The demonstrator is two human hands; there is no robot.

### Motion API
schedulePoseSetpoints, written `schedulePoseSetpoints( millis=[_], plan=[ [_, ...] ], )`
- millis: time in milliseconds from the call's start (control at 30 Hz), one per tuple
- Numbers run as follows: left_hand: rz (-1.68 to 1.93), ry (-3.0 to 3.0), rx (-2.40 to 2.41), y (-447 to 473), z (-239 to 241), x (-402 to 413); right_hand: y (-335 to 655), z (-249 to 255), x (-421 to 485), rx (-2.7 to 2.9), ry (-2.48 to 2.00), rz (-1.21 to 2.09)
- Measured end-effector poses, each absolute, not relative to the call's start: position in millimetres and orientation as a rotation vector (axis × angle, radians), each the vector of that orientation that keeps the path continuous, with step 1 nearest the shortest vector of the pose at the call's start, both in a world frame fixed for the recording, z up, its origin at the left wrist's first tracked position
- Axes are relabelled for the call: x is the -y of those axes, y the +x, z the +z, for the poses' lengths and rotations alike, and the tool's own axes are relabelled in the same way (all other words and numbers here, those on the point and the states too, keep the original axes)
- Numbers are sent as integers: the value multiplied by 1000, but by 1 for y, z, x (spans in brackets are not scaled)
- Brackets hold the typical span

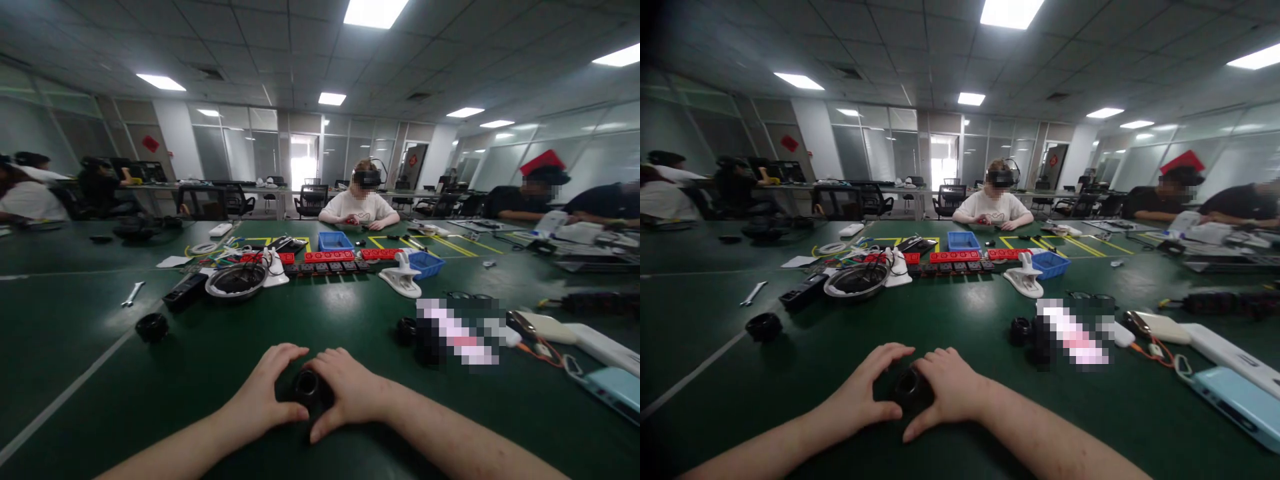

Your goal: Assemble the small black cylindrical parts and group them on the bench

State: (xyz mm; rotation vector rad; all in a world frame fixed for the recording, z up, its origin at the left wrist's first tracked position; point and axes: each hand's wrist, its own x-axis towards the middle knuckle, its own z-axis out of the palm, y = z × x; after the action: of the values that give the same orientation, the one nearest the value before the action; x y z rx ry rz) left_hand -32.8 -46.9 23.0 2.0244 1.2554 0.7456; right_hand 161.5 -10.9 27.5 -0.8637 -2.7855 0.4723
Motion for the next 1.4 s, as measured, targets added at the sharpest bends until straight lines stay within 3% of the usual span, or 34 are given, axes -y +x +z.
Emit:
schedulePoseSetpoints(
  millis=[167,467,733,1033,1233,1400],
  plan=[
    [651,2066,-1073,-42,33,41,170,31,-4,2866,-736,641],
    [592,2002,-1101,-30,27,39,156,11,2,2731,-818,489],
    [736,1921,-1427,-18,23,46,151,12,9,2684,-1105,235],
    [532,2000,-1121,-38,33,40,168,27,-2,2726,-847,684],
    [569,1963,-1039,-39,35,34,166,22,-4,2737,-822,643],
    [612,1941,-1287,-29,29,37,156,15,3,2678,-1025,536]
  ],
)
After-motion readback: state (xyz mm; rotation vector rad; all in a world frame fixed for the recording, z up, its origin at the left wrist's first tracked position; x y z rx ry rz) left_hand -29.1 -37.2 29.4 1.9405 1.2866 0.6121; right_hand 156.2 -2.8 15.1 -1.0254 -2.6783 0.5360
